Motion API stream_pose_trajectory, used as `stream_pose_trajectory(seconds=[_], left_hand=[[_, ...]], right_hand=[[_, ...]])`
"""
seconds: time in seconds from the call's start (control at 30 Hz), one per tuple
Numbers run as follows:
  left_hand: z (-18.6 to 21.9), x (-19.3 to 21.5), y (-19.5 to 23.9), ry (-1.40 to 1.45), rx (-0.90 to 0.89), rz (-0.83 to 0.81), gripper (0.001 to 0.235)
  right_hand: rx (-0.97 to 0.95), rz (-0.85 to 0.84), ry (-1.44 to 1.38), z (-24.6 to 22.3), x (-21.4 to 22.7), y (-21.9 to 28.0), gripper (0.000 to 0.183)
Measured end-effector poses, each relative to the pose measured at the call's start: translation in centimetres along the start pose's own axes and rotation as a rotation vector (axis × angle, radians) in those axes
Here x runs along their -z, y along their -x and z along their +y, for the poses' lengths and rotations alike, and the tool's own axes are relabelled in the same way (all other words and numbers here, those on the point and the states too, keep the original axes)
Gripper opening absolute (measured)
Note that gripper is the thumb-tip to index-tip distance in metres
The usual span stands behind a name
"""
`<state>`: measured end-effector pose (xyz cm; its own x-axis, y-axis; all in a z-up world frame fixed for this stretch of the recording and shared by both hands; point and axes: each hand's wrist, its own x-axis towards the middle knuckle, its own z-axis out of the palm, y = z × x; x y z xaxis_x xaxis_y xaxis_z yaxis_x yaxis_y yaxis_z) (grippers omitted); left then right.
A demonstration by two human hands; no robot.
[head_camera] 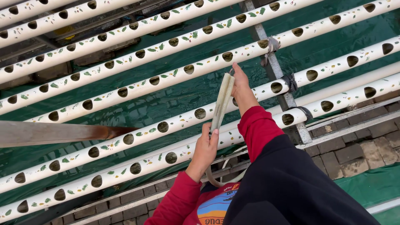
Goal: Cleaning and reassembling PVC pipes and nutrient delivery hoses in a hydroponic garden.
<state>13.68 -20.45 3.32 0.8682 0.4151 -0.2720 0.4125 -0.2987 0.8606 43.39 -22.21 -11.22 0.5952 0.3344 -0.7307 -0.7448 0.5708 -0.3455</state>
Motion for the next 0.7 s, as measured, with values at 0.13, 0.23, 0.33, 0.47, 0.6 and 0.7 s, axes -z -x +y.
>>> stream_pose_trajectory(seconds=[0.13,0.23,0.33,0.47,0.6,0.7], left_hand=[[-0.2,1.6,0.6,0.007,0.029,-0.014,0.035],[-0.8,2.3,0.7,0.011,0.037,-0.024,0.035],[-1.2,2.9,0.8,0.01,0.024,-0.027,0.036],[-1.3,3.4,0.7,0.026,0.02,-0.047,0.037],[-2.4,3.2,-0.3,0.045,-0.006,-0.056,0.038],[-2.5,3.0,-1.1,0.038,-0.002,-0.061,0.037]], right_hand=[[0.058,-0.022,0.035,0.8,-1.0,0.3,0.027],[0.13,-0.085,0.078,0.8,0.0,-2.6,0.027],[0.185,-0.079,0.2,-0.7,-0.9,1.0,0.027],[0.211,-0.046,0.436,-3.2,-2.7,9.3,0.017],[0.186,-0.107,0.381,-4.4,2.3,6.6,0.023],[0.188,-0.127,0.179,-5.7,6.9,5.4,0.032]])
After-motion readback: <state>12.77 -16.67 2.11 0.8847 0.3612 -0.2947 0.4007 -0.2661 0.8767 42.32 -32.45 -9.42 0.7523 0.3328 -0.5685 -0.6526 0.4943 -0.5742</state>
